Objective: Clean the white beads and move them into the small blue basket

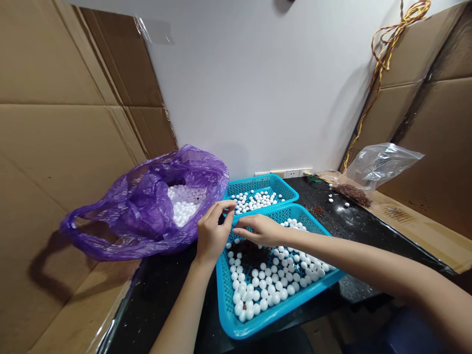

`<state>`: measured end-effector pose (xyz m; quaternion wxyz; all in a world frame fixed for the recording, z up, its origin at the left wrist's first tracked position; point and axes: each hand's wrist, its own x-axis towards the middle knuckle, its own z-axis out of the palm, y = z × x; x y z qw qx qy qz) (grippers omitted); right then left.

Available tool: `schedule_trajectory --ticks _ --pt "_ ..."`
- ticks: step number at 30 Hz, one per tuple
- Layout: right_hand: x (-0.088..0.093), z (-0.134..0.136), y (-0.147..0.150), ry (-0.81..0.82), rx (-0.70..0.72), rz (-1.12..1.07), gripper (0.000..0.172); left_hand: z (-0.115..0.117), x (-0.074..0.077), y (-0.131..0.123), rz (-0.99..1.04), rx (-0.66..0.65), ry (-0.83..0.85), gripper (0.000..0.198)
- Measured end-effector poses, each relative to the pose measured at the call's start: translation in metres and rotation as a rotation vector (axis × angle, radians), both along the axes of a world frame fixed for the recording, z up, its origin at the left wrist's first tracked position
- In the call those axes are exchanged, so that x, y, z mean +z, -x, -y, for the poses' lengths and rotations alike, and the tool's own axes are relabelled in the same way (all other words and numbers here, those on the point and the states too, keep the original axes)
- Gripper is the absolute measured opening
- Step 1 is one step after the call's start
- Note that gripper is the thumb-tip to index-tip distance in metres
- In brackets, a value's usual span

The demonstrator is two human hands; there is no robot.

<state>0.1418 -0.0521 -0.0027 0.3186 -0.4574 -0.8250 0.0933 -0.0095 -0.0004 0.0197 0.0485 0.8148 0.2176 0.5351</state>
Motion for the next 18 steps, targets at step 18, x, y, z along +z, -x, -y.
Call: schedule_trajectory --ticks 18 --pt "0.017 0.024 -0.032 0.145 -0.078 -0.302 0.011 -0.002 -0.005 -0.004 -0.14 -0.129 0.166 0.012"
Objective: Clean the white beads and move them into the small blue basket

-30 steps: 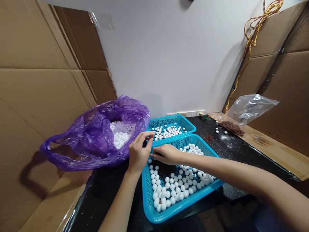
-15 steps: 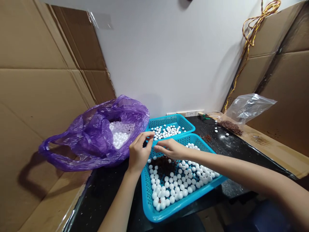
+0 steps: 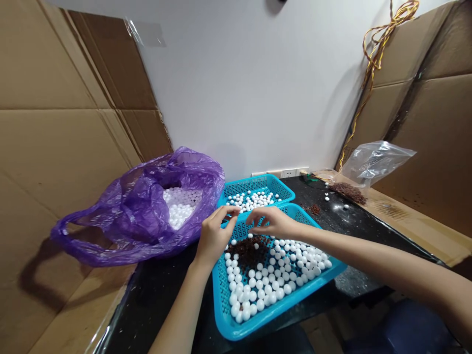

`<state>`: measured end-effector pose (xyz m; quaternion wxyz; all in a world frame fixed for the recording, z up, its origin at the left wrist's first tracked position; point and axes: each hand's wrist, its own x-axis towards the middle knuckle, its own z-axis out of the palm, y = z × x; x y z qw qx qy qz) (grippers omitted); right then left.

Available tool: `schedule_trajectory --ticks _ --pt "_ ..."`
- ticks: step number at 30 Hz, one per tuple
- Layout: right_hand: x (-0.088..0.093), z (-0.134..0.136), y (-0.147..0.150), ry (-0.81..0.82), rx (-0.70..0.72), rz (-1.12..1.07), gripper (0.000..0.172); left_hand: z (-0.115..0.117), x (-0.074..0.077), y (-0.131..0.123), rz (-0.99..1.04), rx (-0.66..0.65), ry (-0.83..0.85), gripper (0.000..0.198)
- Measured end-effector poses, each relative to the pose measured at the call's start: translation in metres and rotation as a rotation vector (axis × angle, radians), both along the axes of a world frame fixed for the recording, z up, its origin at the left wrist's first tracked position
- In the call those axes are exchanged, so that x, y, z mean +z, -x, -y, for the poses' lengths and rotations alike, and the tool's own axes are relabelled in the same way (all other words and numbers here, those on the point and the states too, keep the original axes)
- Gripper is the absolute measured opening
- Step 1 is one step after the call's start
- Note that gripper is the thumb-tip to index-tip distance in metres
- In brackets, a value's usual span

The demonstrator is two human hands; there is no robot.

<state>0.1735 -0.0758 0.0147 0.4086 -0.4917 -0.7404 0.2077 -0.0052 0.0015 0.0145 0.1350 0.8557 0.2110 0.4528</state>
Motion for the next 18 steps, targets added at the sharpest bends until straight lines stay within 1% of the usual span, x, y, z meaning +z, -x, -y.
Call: schedule_trajectory --ticks 1,2,3,5,6,7,8,10,11,13,14,15,17,18 --pt "0.003 0.002 -0.009 -0.033 -0.043 -0.014 0.01 -0.001 -0.001 0.0 -0.043 -0.033 0.02 0.012" --pt "0.006 0.005 -0.02 -0.068 -0.094 -0.047 0.013 -0.001 -0.001 -0.001 -0.086 -0.065 0.032 0.012" --pt "0.008 0.008 -0.035 -0.1 -0.176 -0.085 0.017 -0.002 -0.002 -0.001 -0.126 -0.093 0.038 0.013" --pt "0.007 0.016 -0.07 -0.124 -0.395 -0.124 0.025 -0.003 -0.003 -0.001 -0.18 -0.128 0.041 0.014" --pt "0.005 0.021 -0.089 -0.136 -0.523 -0.079 0.028 -0.003 -0.004 0.0 -0.194 -0.135 0.042 0.015" --pt "0.001 0.026 -0.108 -0.135 -0.648 0.013 0.03 -0.004 -0.004 0.0 -0.201 -0.138 0.043 0.015" --pt "-0.005 0.031 -0.126 -0.122 -0.701 0.054 0.031 -0.004 -0.004 -0.001 -0.205 -0.14 0.043 0.015" --pt "-0.019 0.042 -0.154 -0.078 -0.758 0.12 0.029 -0.005 -0.004 -0.001 -0.204 -0.144 0.034 0.015" --pt "-0.026 0.046 -0.163 -0.042 -0.764 0.156 0.026 -0.005 -0.003 -0.002 -0.204 -0.146 0.029 0.015" --pt "-0.04 0.051 -0.174 0.036 -0.73 0.22 0.02 -0.005 -0.002 -0.002 -0.207 -0.151 0.023 0.014" --pt "-0.045 0.052 -0.176 0.068 -0.71 0.244 0.022 -0.004 -0.001 -0.003 -0.209 -0.151 0.024 0.014" --pt "-0.049 0.051 -0.177 0.1 -0.69 0.263 0.029 -0.004 0.0 -0.003 -0.211 -0.15 0.028 0.014" --pt "-0.054 0.048 -0.178 0.159 -0.655 0.29 0.042 -0.004 0.001 -0.003 -0.212 -0.145 0.041 0.013" --pt "-0.055 0.047 -0.179 0.187 -0.636 0.298 0.045 -0.004 0.001 -0.002 -0.214 -0.143 0.046 0.013"
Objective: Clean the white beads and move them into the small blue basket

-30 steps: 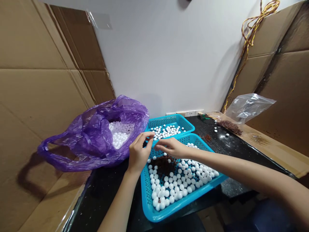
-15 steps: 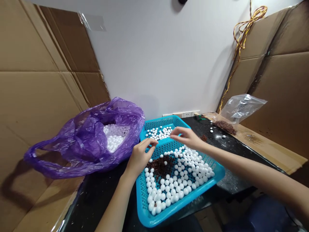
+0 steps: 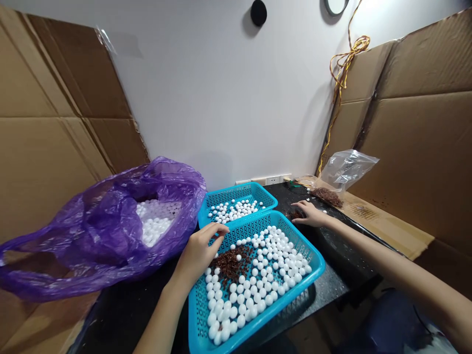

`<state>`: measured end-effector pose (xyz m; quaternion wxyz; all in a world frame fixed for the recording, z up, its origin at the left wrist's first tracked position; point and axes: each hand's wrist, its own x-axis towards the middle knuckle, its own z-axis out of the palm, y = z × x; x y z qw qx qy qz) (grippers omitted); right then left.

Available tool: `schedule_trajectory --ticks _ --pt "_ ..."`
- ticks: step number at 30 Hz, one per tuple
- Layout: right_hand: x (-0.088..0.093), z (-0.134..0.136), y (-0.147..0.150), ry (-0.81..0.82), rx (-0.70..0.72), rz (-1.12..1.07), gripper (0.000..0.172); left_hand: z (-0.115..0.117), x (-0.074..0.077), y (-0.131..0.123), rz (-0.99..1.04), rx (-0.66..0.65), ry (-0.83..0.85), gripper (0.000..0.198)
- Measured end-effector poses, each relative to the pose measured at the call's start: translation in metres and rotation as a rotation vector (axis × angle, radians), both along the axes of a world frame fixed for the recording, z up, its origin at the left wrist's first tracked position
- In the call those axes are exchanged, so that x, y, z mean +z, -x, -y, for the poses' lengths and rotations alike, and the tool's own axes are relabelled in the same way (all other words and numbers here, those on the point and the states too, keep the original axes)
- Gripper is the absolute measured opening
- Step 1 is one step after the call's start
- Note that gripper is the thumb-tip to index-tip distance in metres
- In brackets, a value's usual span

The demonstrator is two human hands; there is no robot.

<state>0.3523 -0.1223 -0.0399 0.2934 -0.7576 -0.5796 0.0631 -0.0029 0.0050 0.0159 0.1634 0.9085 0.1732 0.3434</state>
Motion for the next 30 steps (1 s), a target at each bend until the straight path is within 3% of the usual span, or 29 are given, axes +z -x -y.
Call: schedule_trajectory --ticks 9,18,21,25,30 --pt "-0.007 -0.006 -0.02 0.123 0.067 -0.091 0.019 -0.002 -0.002 -0.001 0.006 -0.003 0.023 0.012" --pt "-0.005 -0.004 -0.023 0.064 0.031 -0.196 0.019 -0.004 -0.004 0.0 0.014 -0.013 0.024 0.011" --pt "0.007 -0.007 -0.021 0.046 0.056 -0.237 0.024 -0.003 -0.005 0.0 0.022 -0.016 0.021 0.011" --pt "0.037 -0.013 -0.007 0.002 0.148 -0.293 0.03 -0.004 -0.006 0.0 0.022 -0.012 0.021 0.011" --pt "0.075 -0.024 0.05 -0.053 0.352 -0.342 0.028 -0.002 -0.007 0.0 0.044 -0.01 0.023 0.012"
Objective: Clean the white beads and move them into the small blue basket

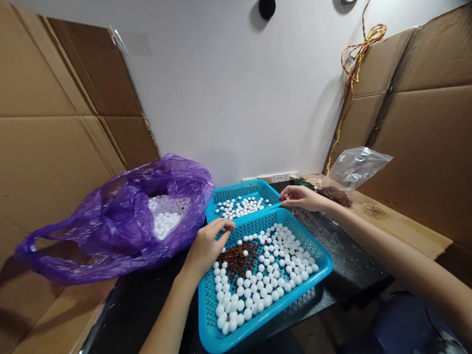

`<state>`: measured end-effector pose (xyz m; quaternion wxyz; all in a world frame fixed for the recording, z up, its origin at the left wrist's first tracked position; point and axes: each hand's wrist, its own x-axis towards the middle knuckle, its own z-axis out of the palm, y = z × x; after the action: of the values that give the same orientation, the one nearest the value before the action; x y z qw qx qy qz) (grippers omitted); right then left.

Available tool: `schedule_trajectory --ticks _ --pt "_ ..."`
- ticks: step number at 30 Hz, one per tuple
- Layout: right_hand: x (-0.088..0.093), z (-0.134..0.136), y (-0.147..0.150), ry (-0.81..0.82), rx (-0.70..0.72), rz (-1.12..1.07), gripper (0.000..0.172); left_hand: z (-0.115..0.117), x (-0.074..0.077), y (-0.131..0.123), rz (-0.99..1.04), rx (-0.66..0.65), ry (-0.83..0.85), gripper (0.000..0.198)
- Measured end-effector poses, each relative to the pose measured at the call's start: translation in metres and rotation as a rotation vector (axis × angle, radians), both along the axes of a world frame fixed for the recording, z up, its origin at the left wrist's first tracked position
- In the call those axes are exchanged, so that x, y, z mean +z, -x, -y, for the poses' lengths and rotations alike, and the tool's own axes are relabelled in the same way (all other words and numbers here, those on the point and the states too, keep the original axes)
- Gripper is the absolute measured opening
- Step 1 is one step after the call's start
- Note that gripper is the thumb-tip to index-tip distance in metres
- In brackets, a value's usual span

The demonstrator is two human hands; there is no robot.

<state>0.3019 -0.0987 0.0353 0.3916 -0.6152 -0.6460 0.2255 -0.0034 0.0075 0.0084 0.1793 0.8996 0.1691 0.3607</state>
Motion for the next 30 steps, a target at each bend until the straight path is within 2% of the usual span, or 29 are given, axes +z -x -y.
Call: schedule_trajectory --ticks 3,6,8,11,15,19,22,26,30 --pt "0.006 -0.007 0.049 -0.117 0.202 -0.012 0.019 0.002 0.002 0.001 0.047 0.017 -0.016 0.012" --pt "0.001 -0.012 0.09 -0.085 0.324 0.025 0.016 0.002 0.003 0.002 0.081 0.048 -0.029 0.012" --pt "-0.004 -0.015 0.105 -0.09 0.38 0.034 0.019 0.002 0.003 0.003 0.092 0.069 -0.028 0.011" --pt "-0.009 -0.013 0.108 -0.148 0.395 0.036 0.016 0.001 0.002 0.004 0.099 0.079 -0.015 0.012" --pt "-0.012 0.008 0.094 -0.167 0.205 -0.009 0.005 0.0 0.0 0.005 0.063 0.048 0.043 0.015" --pt "-0.017 0.048 0.083 -0.178 0.04 0.04 0.013 0.001 0.002 0.006 -0.013 0.007 0.147 0.015" --pt "-0.027 0.079 0.076 -0.209 -0.123 0.046 0.018 0.003 0.006 0.007 -0.048 -0.017 0.217 0.015" --pt "-0.048 0.105 0.058 -0.244 -0.332 -0.156 0.024 0.012 0.013 0.009 -0.06 -0.033 0.256 0.013" --pt "-0.074 0.114 0.037 -0.311 -0.475 -0.425 0.032 0.027 0.015 0.021 -0.005 -0.008 0.325 0.012"
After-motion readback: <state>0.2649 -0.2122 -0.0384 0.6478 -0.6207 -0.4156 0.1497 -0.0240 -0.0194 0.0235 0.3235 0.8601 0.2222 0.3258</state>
